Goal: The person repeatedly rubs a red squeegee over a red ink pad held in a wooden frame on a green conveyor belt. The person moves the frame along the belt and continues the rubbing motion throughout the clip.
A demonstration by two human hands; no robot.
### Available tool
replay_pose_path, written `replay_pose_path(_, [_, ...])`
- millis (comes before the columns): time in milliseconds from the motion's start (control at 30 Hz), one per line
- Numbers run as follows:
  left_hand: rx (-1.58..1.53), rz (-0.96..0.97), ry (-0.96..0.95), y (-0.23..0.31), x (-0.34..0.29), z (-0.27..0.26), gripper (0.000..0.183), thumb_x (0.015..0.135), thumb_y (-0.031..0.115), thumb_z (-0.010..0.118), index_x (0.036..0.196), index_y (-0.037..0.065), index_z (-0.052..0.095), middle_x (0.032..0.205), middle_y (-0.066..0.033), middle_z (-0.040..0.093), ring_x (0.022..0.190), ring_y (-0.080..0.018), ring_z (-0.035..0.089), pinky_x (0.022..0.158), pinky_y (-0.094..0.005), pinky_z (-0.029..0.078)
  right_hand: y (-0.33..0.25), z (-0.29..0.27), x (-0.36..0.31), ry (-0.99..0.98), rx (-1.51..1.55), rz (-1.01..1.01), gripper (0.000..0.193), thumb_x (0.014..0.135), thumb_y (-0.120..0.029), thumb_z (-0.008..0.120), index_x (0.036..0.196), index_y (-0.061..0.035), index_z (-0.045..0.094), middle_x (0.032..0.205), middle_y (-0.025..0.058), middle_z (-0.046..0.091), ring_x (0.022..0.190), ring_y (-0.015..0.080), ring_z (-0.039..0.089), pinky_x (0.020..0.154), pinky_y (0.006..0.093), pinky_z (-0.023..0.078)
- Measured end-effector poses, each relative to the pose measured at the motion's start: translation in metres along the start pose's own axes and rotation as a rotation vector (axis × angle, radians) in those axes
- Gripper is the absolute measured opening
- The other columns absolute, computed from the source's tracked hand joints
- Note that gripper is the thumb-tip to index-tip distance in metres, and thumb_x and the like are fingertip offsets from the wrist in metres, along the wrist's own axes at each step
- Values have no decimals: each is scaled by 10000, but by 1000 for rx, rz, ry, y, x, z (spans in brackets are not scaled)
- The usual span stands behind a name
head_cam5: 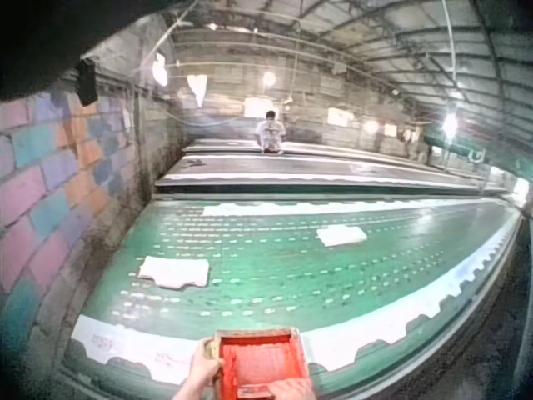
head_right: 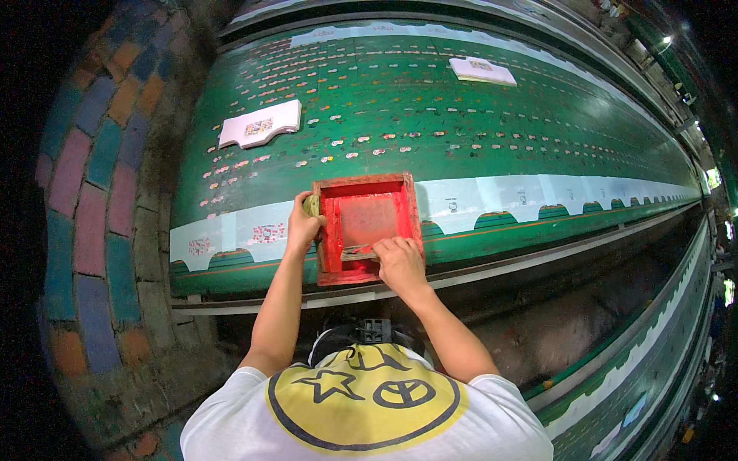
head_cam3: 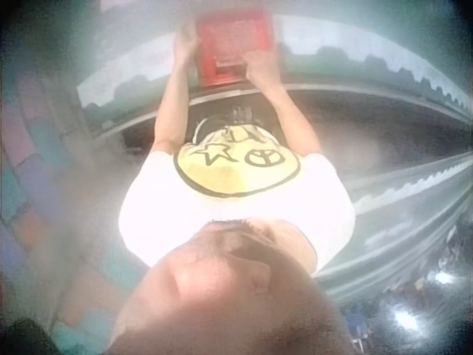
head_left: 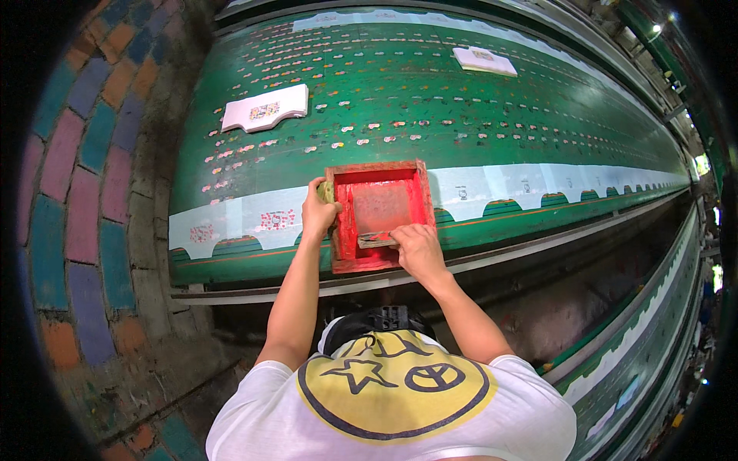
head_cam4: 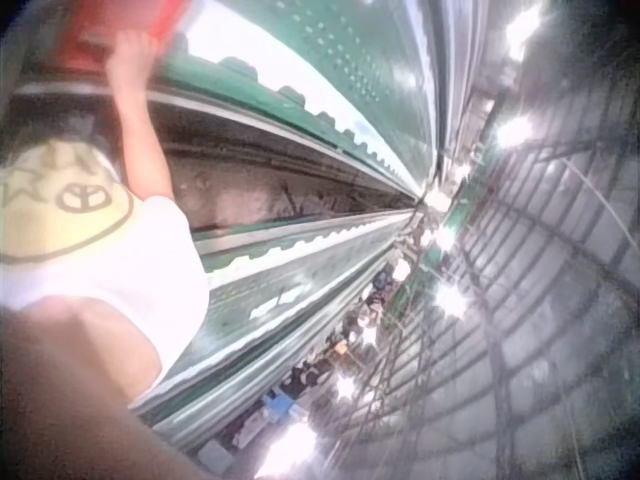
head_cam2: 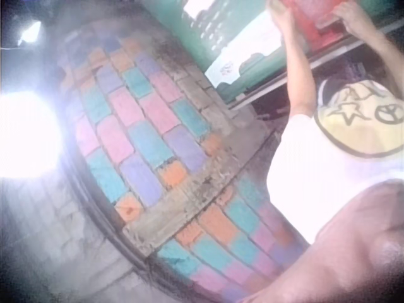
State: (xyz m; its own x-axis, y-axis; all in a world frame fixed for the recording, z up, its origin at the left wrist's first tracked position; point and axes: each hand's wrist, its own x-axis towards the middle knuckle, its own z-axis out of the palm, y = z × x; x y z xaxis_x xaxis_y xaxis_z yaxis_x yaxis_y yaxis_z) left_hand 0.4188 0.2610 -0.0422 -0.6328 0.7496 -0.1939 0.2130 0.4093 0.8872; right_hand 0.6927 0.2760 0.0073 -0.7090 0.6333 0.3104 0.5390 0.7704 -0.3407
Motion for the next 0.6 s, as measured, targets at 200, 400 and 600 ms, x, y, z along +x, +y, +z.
replay_pose_path(200, [13, -17, 4, 2, 1, 1, 794, 659, 41, 778, 1409, 149, 542, 1214, -197, 714, 1112, -360, 694, 944, -435, 539, 8, -3, -2, -12, 42, -15, 265, 768, -46, 663, 1027, -70, 710, 1036, 76, 717, 993, 281, 655, 889, 438, 491])
replay_pose_path(400, [-33, -66, -24, 8, 1, -2, 769, 656, 0, 753, 1392, 111, 561, 1163, -184, 720, 1058, -318, 695, 914, -401, 541, 7, -2, -1, -5, 67, -14, 244, 759, -56, 668, 1001, -67, 700, 1022, 75, 709, 989, 278, 652, 883, 433, 496])
replay_pose_path(600, [-38, -49, -22, 7, -1, -3, 783, 654, -2, 756, 1402, 118, 559, 1132, -180, 727, 1018, -308, 701, 899, -398, 549, 1, -12, 4, -26, 90, 8, 305, 720, 8, 663, 1015, -52, 714, 1035, 76, 735, 978, 286, 675, 880, 440, 506])
